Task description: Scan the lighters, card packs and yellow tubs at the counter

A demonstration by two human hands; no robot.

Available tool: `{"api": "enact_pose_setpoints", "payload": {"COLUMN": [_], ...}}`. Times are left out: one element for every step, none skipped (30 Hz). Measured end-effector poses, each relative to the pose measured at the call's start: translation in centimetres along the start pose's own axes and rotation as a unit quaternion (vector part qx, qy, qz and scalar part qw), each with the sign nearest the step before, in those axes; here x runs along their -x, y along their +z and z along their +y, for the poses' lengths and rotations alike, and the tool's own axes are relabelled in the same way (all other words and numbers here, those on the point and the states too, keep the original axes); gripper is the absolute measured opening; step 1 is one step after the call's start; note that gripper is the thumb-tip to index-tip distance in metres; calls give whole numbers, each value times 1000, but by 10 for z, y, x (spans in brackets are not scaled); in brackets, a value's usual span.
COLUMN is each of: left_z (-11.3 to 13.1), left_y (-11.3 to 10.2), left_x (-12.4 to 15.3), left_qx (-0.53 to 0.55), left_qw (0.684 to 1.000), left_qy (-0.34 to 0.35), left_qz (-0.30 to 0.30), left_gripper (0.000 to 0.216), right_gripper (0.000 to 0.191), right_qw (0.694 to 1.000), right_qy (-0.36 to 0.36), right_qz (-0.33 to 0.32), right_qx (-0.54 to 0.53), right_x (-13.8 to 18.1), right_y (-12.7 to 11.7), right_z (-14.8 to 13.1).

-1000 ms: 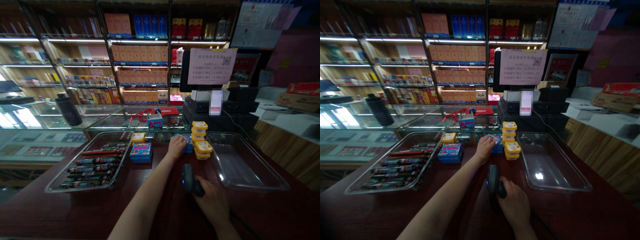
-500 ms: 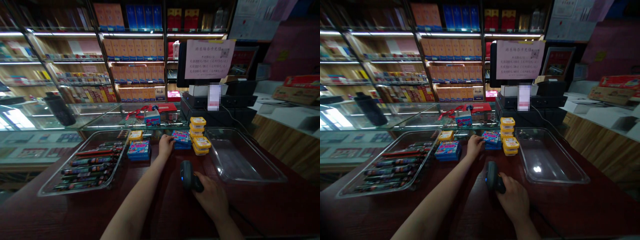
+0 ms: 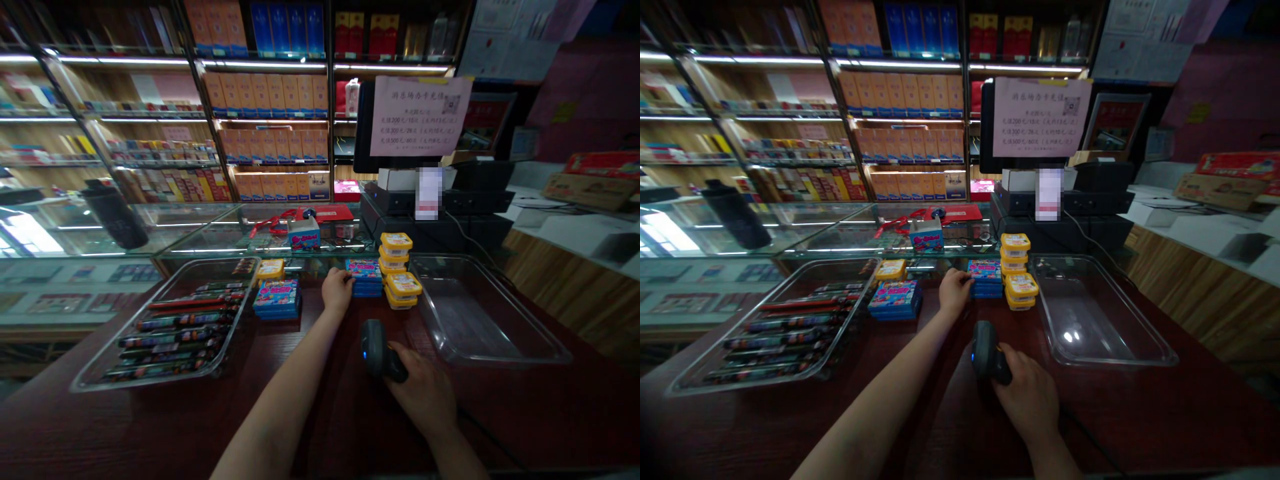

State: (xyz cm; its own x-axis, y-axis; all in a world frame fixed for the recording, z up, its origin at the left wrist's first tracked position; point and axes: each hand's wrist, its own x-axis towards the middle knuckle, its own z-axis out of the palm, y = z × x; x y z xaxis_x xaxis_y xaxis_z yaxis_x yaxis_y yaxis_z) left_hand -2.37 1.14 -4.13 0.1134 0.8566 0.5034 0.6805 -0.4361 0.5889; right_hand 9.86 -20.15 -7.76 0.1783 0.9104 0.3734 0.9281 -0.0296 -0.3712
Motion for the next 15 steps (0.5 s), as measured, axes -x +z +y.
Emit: {"api": "enact_pose_setpoints", "payload": {"left_z": [0, 0, 0, -1, -1, -2, -3, -5, -7, -9, -12, -15, -18, -22, -26], "left_y": [-2, -5, -9, -14, -20, -27, -35, -43, -52, -61, -69, -77, -84, -90, -95], "left_x": [1, 3, 6, 9, 13, 17, 21, 26, 30, 35, 39, 43, 47, 51, 54], "left_qx": [-8, -19, -34, -52, -72, -95, -119, -143, -166, -188, -209, -229, -249, -269, -288], "left_qw": [1000, 1000, 999, 998, 996, 993, 990, 987, 983, 979, 975, 972, 968, 962, 956], "left_qy": [8, 18, 29, 42, 52, 62, 71, 76, 79, 77, 69, 54, 33, 9, -17], "left_qz": [-6, -12, -15, -16, -14, -12, -10, -8, -6, -2, 5, 14, 25, 35, 43], "left_gripper": [14, 17, 19, 22, 23, 23, 22, 21, 22, 23, 25, 28, 33, 38, 44], "right_gripper": [33, 33, 33, 33, 33, 33, 33, 33, 33, 33, 33, 33, 33, 33, 33], "right_qw": [1000, 1000, 1000, 1000, 1000, 1000, 1000, 1000, 1000, 1000, 1000, 1000, 1000, 1000, 999], "right_qy": [0, -2, -4, -7, -8, -7, -5, -1, 3, 7, 9, 6, -1, -9, -17], "right_qz": [-3, -5, -4, -2, -1, -1, -1, -3, -5, -5, -4, -1, 5, 11, 18], "right_qx": [0, 0, 0, 0, 0, 1, 2, 4, 6, 9, 13, 16, 20, 24, 27], "right_x": [0, 0, 0, 0, 1, 1, 1, 1, 1, 1, 2, 2, 2, 3, 4], "right_y": [-1, -2, -2, -3, -3, -3, -3, -3, -4, -4, -4, -5, -5, -5, -5], "right_z": [0, -1, -1, -1, -1, -1, -2, -2, -3, -3, -4, -4, -4, -4, -4]}}
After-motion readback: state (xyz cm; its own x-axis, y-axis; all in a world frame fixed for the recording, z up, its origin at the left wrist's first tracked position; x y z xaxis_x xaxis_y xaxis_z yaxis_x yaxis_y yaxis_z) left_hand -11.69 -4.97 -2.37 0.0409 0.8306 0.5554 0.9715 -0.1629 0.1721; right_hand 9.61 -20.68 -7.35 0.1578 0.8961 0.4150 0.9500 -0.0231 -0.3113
